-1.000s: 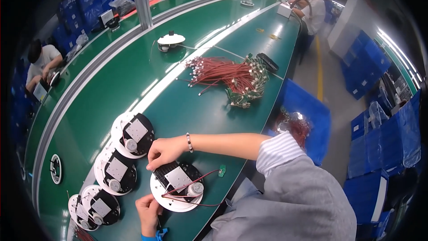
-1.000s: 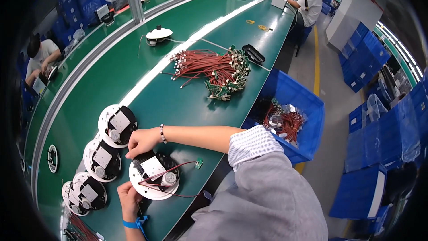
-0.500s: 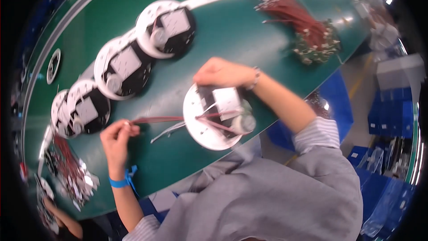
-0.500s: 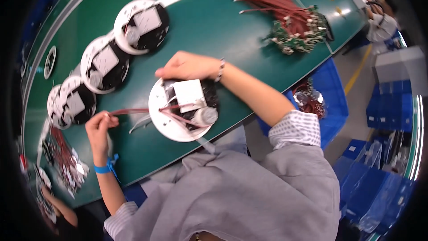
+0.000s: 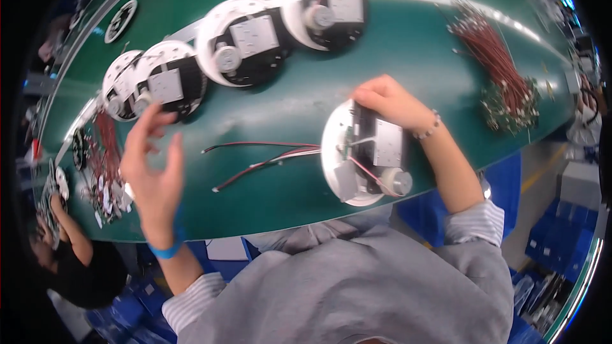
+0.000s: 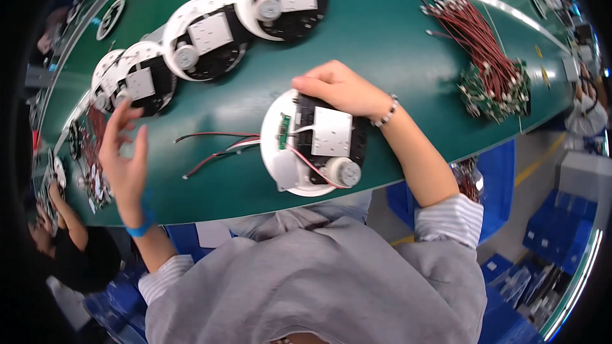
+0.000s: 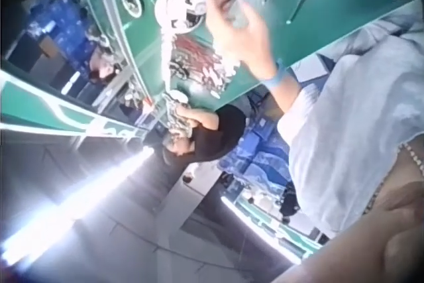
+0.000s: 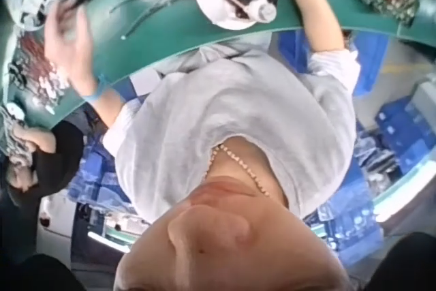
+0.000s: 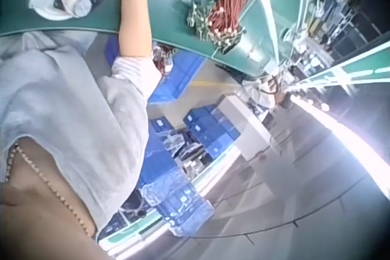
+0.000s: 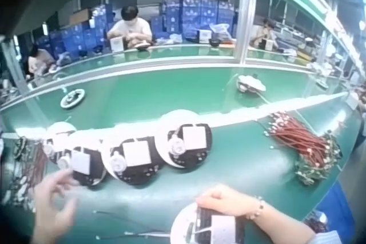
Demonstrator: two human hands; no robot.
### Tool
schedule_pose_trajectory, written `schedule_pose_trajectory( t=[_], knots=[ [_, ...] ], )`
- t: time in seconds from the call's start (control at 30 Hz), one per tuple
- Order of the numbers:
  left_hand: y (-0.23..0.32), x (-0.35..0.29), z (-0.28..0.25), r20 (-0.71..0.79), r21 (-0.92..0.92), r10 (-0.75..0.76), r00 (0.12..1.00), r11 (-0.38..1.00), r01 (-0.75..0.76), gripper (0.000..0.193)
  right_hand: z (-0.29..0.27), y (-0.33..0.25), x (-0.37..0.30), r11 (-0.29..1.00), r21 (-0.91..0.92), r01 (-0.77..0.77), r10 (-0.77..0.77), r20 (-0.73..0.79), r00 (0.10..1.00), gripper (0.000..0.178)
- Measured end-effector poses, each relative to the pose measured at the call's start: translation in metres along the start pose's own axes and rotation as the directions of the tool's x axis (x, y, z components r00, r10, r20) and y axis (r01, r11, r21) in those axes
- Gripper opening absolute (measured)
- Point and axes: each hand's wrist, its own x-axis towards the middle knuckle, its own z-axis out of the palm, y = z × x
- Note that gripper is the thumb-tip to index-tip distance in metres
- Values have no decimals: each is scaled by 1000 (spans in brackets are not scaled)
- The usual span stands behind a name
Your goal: Assembling electrical components onto circular plastic bases on a factory production line by connecting wires and mounting parts.
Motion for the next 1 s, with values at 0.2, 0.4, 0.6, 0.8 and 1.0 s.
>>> schedule_pose_trajectory(
  t=[0.2, 0.4, 0.6, 0.8, 1.0],
  knots=[
    [58, -33, 86, 372, -573, 227, 900, 819, 30, 38, 6, 4, -3, 971, -234, -45, 32, -61, 998, 21],
    [56, -39, 73, 561, -568, 249, 790, 810, 148, 27, 15, 16, -18, 995, -39, 94, -96, -39, 995, 29],
    [15, -39, -43, 574, -547, 81, 815, 779, 307, 20, 40, 5, -9, 961, 122, 249, -260, 83, 962, 47],
    [-86, 11, -164, 29, 155, -259, 966, 956, 251, 24, 27, 2, -24, 998, -5, 60, -60, -29, 998, 31],
    [-346, -42, -262, -173, 975, -159, 972, 115, 192, 33, -4, -60, 9, 910, -277, 310, -241, 256, 936, 19]
  ],
)
